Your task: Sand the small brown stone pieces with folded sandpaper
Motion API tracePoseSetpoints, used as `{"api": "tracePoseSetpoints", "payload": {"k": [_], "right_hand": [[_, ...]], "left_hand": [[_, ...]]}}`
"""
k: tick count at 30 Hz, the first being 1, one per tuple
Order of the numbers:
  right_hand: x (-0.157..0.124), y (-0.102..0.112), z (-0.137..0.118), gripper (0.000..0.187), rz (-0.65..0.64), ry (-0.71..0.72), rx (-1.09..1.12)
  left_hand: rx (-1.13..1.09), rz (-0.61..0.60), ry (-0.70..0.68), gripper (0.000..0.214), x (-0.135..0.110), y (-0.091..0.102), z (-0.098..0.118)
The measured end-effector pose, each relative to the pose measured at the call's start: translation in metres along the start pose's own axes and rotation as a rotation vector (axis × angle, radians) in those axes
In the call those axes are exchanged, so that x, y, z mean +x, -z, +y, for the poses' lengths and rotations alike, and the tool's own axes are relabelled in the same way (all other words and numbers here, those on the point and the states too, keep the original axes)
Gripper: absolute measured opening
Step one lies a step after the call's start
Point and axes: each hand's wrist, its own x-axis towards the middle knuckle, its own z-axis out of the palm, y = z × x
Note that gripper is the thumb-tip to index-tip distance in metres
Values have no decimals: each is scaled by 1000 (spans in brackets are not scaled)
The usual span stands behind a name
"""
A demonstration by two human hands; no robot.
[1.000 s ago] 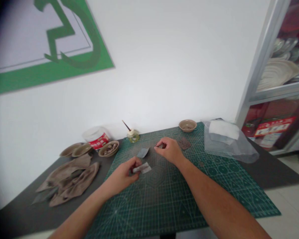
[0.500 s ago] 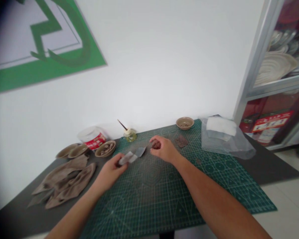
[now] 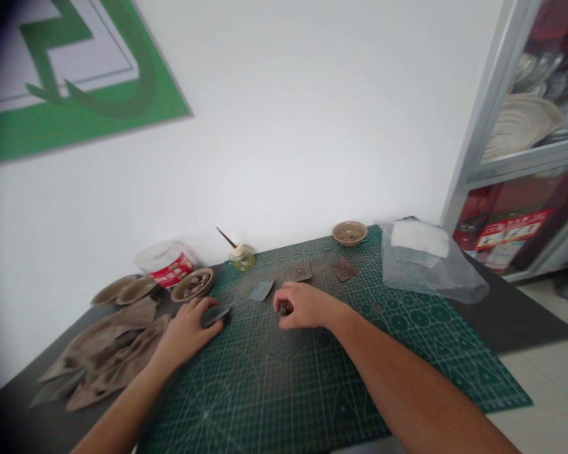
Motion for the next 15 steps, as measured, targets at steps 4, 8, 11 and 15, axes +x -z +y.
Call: {"api": "tracePoseSetpoints", "payload": {"k": [4,8,11,15], "right_hand": [[0,-3,0,16,-109,35,-140],[0,-1,-3,14,5,63,-102],[0,1,-3,27,-49,42,-142],[1,0,-2,22,-105,60,-193]], "left_hand": [[35,-33,-48,21,7,2,-2],[110,117,-35,22,19,1,-4],[106,105,-36,28,22,-1,-5],[-20,82,-116,34,20,-3,-8]]}}
